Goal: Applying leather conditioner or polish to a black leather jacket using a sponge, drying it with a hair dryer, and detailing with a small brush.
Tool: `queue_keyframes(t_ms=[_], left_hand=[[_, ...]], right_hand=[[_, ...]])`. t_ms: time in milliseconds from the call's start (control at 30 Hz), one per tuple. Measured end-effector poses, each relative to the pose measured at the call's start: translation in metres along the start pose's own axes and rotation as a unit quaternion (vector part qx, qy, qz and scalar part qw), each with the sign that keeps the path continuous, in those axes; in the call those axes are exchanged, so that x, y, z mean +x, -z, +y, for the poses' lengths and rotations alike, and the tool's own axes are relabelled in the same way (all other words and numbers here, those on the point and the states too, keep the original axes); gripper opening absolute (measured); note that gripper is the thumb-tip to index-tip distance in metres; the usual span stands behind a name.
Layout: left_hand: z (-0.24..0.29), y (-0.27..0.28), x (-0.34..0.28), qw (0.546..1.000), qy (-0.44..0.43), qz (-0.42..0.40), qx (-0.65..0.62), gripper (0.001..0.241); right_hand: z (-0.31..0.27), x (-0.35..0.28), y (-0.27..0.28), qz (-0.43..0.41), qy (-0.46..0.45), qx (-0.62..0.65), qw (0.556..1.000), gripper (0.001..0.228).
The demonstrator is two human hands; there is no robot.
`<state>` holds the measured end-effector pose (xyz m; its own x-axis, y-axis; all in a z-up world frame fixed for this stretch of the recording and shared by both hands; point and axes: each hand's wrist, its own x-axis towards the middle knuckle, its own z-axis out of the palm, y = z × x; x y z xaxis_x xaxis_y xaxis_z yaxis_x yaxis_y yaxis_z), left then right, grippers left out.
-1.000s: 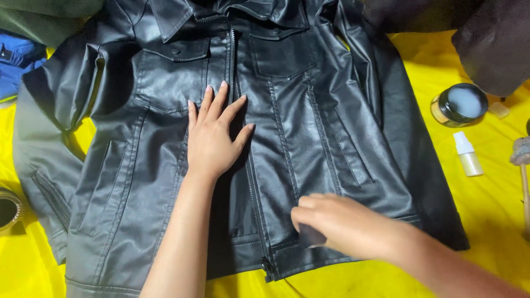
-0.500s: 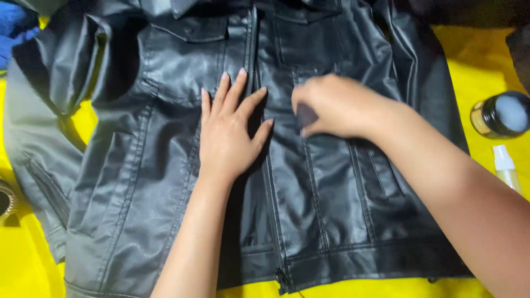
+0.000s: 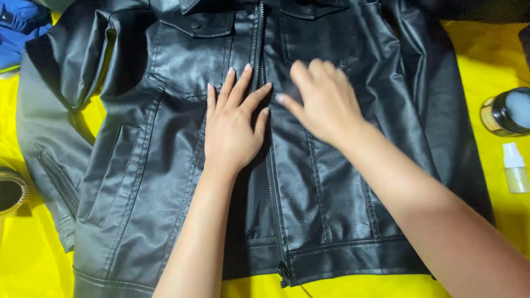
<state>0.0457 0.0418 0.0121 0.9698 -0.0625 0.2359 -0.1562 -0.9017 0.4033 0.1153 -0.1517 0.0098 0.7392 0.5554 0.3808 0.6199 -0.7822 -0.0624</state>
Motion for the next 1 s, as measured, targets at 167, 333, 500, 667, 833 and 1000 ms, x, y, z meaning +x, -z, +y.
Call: queue_keyframes(t_ms=[167,333,500,667,833,1000], left_hand=[[0.0,-0.002,-0.001,1.0,-0.002,0.003,0.007,0.042],[-0.006,-0.007,0.0,1.0,-0.007,0.009,0.02,0.041],[-0.017,-0.015,-0.002,0.993,-0.09,0.072,0.021,0.044],[-0.015,-0.015,-0.001,0.994,-0.085,0.07,0.019,0.044],[-0.014,-0.014,-0.003,0.995,-0.074,0.063,0.014,0.045],[-0.014,-0.014,-0.004,0.995,-0.076,0.072,0.004,0.045]], right_hand=[[-0.026,-0.057,0.016,-0.005,0.016,-0.007,1.0,0.044],[-0.056,-0.122,0.049,-0.071,0.021,0.008,0.997,0.041],[-0.078,-0.186,0.087,-0.194,0.065,0.075,0.976,0.043],[-0.051,-0.146,0.14,-0.365,-0.039,0.316,0.875,0.042],[-0.045,-0.111,0.136,-0.388,-0.115,0.335,0.851,0.064],[-0.047,-0.093,0.098,-0.432,0.038,0.407,0.804,0.017]])
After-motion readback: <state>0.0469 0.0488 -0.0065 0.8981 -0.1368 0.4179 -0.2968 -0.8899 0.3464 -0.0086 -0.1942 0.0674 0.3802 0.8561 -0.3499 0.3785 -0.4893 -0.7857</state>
